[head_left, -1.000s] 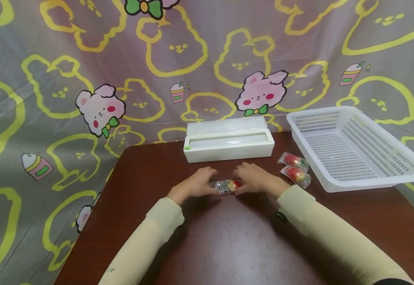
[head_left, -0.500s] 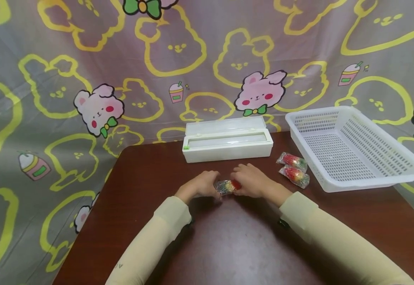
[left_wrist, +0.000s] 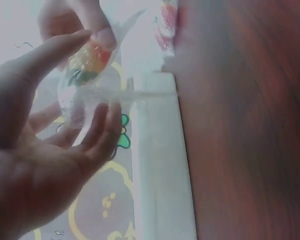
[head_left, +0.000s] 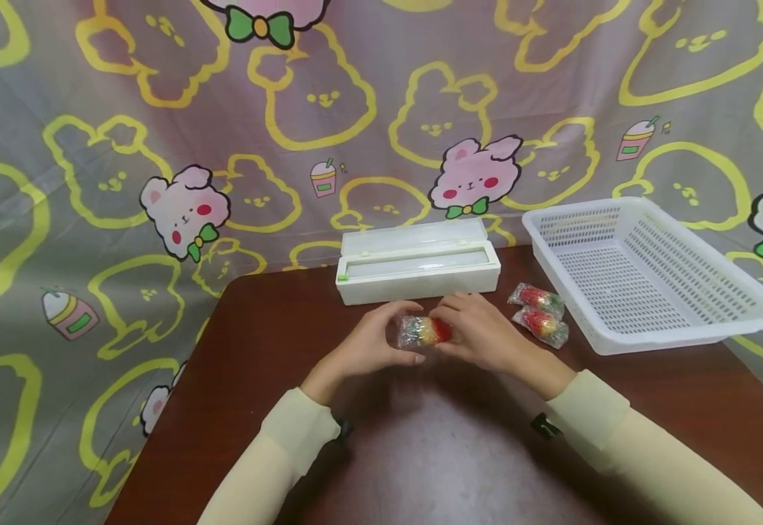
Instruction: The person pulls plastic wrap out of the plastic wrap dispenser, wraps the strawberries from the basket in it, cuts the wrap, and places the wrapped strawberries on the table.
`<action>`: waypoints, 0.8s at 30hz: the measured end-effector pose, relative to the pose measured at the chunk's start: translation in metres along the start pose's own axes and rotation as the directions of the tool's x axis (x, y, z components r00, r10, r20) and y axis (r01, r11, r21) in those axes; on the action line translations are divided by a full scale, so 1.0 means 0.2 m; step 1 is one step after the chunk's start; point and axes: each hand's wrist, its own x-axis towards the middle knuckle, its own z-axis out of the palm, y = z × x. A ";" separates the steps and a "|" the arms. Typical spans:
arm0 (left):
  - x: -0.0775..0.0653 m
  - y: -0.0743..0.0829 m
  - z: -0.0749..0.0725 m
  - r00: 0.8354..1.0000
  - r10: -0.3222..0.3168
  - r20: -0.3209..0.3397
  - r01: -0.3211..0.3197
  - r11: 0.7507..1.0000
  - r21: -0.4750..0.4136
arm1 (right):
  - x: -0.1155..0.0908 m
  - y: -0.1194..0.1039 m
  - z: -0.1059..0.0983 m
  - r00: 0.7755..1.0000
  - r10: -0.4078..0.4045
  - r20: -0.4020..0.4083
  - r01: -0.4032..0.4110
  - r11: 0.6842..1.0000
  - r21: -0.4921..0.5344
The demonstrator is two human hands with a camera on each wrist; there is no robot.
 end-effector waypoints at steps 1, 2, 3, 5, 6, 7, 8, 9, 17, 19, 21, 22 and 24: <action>-0.01 0.01 0.00 1.000 0.002 -0.017 -0.003 0.999 -0.046 | 0.00 -0.01 -0.02 1.000 0.003 -0.013 -0.003 1.000 0.001; -0.01 0.02 0.01 0.999 -0.004 -0.033 0.001 0.995 -0.098 | 0.00 -0.01 -0.03 1.000 0.003 -0.023 -0.003 1.000 -0.004; -0.02 0.02 0.01 0.999 -0.019 -0.047 0.011 0.988 -0.151 | 0.00 -0.02 -0.03 1.000 0.003 -0.031 -0.004 1.000 -0.012; -0.03 0.03 0.03 0.995 -0.081 -0.061 0.062 0.961 -0.269 | 0.00 -0.03 -0.05 0.999 0.004 -0.040 -0.005 1.000 -0.028; -0.04 0.03 0.04 0.991 -0.119 -0.063 0.092 0.942 -0.323 | 0.00 -0.03 -0.05 0.999 0.003 -0.044 -0.005 0.999 -0.035; -0.04 0.04 0.05 0.986 -0.157 -0.059 0.123 0.917 -0.380 | 0.00 -0.04 -0.06 0.999 0.002 -0.049 -0.004 0.999 -0.041; -0.05 0.04 0.06 0.980 -0.192 -0.056 0.150 0.892 -0.426 | 0.00 -0.04 -0.06 0.999 0.001 -0.054 -0.003 0.999 -0.046; -0.05 0.03 0.07 0.973 -0.224 -0.053 0.175 0.870 -0.460 | 0.00 -0.05 -0.06 0.998 -0.001 -0.062 -0.002 0.999 -0.049; -0.04 0.03 0.14 0.938 -0.337 -0.074 0.235 0.782 -0.577 | 0.00 -0.07 -0.04 0.995 -0.026 -0.093 0.017 0.996 -0.091; -0.03 0.03 0.14 0.937 -0.339 -0.088 0.222 0.769 -0.599 | 0.01 -0.07 -0.03 0.995 -0.030 -0.098 0.021 0.995 -0.096; -0.03 0.04 0.15 0.937 -0.335 -0.102 0.206 0.762 -0.614 | 0.01 -0.07 -0.03 0.994 -0.033 -0.105 0.023 0.995 -0.098; -0.02 0.04 0.15 0.938 -0.330 -0.108 0.197 0.761 -0.618 | 0.01 -0.07 -0.02 0.994 -0.031 -0.106 0.021 0.995 -0.096; -0.02 0.05 0.15 0.939 -0.324 -0.115 0.184 0.756 -0.628 | 0.01 -0.07 -0.02 0.995 -0.016 -0.095 0.008 0.997 -0.075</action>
